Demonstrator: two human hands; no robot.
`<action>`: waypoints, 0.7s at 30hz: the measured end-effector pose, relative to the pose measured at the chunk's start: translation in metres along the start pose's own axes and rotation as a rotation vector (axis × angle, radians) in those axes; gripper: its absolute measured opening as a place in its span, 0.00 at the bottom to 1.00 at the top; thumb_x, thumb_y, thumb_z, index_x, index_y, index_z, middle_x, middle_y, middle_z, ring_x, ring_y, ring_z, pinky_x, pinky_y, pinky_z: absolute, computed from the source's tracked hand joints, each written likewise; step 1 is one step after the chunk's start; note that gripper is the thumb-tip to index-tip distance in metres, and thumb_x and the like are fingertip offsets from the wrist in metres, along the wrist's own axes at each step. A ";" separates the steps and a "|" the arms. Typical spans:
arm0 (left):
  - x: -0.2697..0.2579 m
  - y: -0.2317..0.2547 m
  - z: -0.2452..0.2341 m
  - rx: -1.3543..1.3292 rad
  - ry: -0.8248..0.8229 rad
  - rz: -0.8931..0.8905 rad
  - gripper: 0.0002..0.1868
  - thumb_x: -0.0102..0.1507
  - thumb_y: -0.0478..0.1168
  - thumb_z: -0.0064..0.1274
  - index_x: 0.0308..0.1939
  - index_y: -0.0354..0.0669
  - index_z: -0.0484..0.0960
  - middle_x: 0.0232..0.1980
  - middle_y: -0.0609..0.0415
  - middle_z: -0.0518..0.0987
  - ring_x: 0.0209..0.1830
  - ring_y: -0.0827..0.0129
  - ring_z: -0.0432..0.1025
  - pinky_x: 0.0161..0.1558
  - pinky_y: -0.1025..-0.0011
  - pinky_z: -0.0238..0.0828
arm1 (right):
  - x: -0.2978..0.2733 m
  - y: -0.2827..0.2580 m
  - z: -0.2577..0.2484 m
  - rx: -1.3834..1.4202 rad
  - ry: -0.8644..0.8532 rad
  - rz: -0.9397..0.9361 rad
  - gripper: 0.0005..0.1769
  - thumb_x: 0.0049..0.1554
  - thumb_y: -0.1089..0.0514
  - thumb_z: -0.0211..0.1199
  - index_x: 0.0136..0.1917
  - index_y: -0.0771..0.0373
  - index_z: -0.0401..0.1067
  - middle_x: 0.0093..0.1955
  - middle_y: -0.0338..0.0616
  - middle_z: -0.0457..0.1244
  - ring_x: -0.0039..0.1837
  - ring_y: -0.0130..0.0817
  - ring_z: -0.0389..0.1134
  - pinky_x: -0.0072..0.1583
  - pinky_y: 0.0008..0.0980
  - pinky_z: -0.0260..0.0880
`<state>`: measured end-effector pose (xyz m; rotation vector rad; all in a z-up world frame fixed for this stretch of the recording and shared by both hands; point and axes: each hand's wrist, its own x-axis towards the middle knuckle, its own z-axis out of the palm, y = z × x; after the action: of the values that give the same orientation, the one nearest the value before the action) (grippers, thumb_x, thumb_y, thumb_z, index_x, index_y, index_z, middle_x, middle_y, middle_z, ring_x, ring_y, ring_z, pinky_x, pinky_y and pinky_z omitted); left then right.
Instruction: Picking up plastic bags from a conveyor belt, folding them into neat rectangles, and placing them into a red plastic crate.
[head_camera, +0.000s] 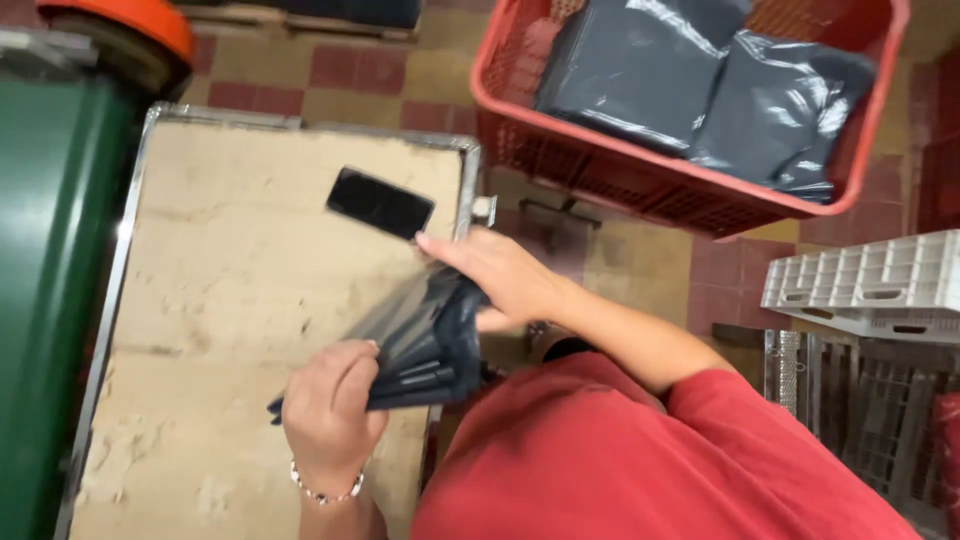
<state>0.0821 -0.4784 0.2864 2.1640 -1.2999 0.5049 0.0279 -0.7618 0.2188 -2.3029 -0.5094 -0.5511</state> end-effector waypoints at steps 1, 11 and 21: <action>0.018 0.013 -0.001 -0.042 0.012 0.100 0.10 0.63 0.26 0.40 0.43 0.41 0.74 0.48 0.51 0.82 0.44 0.57 0.79 0.39 0.64 0.66 | -0.016 -0.003 -0.014 0.060 0.030 0.009 0.33 0.63 0.51 0.52 0.79 0.62 0.55 0.43 0.43 0.68 0.39 0.46 0.66 0.46 0.39 0.66; 0.156 0.129 0.179 -0.631 0.088 -0.196 0.59 0.60 0.50 0.65 0.80 0.28 0.41 0.80 0.24 0.46 0.80 0.29 0.44 0.76 0.40 0.43 | -0.192 0.067 -0.182 0.201 0.671 0.567 0.02 0.56 0.62 0.69 0.44 0.59 0.79 0.33 0.38 0.68 0.35 0.30 0.66 0.41 0.34 0.71; 0.260 0.233 0.401 -1.021 -0.588 -0.500 0.48 0.69 0.46 0.51 0.81 0.38 0.34 0.75 0.21 0.55 0.71 0.26 0.59 0.66 0.39 0.64 | -0.321 0.213 -0.280 0.238 1.227 0.996 0.18 0.64 0.59 0.65 0.67 0.60 0.71 0.58 0.41 0.65 0.56 0.31 0.64 0.61 0.34 0.69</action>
<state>0.0079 -0.9957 0.1884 1.6276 -0.8799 -0.8794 -0.2001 -1.1686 0.1224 -1.3146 1.0234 -1.0913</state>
